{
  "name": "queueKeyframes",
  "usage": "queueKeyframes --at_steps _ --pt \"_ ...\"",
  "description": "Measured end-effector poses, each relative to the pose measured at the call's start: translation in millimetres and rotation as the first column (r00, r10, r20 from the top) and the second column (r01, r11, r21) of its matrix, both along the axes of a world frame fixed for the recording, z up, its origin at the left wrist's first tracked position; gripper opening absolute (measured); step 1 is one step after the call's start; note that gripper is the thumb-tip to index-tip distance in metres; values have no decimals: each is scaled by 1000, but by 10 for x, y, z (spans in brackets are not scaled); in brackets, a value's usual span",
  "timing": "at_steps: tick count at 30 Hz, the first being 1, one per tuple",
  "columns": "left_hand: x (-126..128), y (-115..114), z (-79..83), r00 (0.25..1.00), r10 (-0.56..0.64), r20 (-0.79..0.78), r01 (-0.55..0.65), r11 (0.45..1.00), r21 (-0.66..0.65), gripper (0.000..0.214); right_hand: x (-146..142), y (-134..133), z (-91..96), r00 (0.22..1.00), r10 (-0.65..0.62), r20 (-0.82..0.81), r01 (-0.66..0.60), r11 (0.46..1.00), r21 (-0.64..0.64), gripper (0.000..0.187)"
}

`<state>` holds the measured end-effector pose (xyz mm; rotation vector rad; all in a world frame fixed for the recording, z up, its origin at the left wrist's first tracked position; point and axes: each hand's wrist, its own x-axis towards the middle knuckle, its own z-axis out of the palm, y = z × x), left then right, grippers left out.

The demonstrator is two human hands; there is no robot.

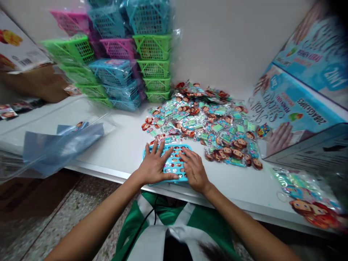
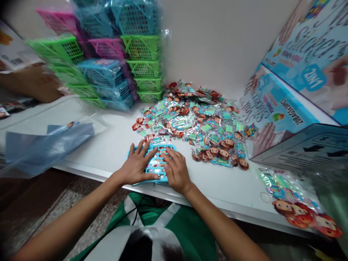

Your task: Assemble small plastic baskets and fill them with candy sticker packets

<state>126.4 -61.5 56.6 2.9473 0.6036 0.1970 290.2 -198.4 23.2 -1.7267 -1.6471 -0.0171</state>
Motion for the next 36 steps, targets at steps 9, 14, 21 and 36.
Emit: queueKeyframes --at_steps 9,14,21,36 --pt "20 -4 30 997 14 -75 -9 998 56 99 -132 -425 -60 690 -259 -676 35 945 -327 43" --pt "30 17 14 996 -6 -93 12 997 70 107 -157 -393 -72 540 -197 -818 1 972 -234 41" --pt "21 7 67 990 -4 -141 11 999 49 109 -30 -491 -152 398 -78 -914 -249 950 -190 38" --pt "-106 35 38 995 -16 -97 23 997 72 101 516 521 24 545 -128 -828 -32 985 -172 40"
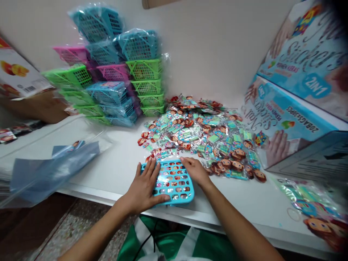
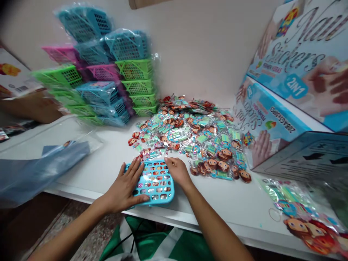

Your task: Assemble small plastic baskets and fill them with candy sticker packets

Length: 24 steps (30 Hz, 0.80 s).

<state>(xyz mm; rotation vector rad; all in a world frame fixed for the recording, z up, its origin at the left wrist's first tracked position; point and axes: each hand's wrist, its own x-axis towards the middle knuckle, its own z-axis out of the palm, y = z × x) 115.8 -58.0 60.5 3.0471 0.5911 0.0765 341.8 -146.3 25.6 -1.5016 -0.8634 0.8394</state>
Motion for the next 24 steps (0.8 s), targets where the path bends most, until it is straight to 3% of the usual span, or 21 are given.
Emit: queueKeyframes --at_steps 5,7,8,9,11,13,14,17,19,24 --pt "-15 -24 -18 993 30 115 -14 991 -131 92 -21 100 -83 982 65 -177 -73 997 -40 41" --pt "-22 12 -50 956 162 245 -95 960 -265 74 -1 80 -60 970 89 -224 -102 994 -47 40" --pt "-28 49 -75 898 293 329 -157 910 -384 66 19 78 -38 965 101 -241 -119 991 -58 39" --pt "-35 98 -106 804 447 391 -202 825 -528 61 41 84 -13 964 106 -243 -128 989 -76 38" --pt "-47 219 -169 594 702 393 -181 593 -785 56 76 123 34 979 89 -182 -113 985 -128 36" --pt "-46 333 -225 517 797 313 -106 422 -900 55 70 179 62 997 71 -39 -76 983 -168 34" --pt "-38 375 -248 512 813 277 -86 369 -925 54 49 202 66 997 70 36 -62 982 -178 33" --pt "4 428 -310 488 849 201 -51 258 -965 56 -44 225 47 976 68 206 -30 982 -185 36" --pt "36 433 -342 464 867 181 -23 216 -976 56 -84 208 18 962 46 269 6 983 -186 40" --pt "74 483 -390 427 885 187 -5 209 -978 58 -45 193 -48 949 39 313 45 965 -257 48"
